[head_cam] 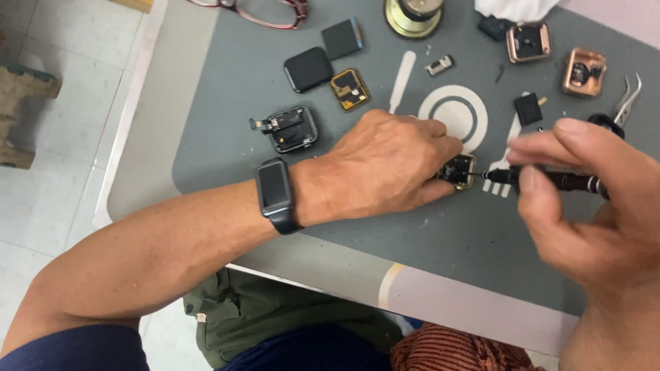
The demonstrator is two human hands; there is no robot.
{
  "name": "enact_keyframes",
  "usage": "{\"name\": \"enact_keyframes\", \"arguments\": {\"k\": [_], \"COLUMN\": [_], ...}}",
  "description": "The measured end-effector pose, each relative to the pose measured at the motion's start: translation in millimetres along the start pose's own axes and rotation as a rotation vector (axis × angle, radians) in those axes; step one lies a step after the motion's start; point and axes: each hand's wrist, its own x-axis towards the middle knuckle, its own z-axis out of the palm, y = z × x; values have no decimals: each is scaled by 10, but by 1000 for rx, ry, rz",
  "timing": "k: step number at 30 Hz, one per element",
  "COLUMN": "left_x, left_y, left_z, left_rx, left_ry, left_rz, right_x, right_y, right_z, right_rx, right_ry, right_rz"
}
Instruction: A person is carefully disassembling or repairing a smartwatch on a dedicated repair mat, using a precision screwdriver to remove small internal components.
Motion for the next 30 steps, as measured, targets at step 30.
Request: {"name": "enact_keyframes", "arguments": {"k": [30], "left_x": [-24], "left_y": [5], "left_z": [-16], "left_rx": [16], "left_ry": [22], "left_rz": [34], "right_x": [256], "right_y": [-252], "right_z": [-137], "right_rx": [-113], "right_ry": [-188], "right_rz": [326]}}
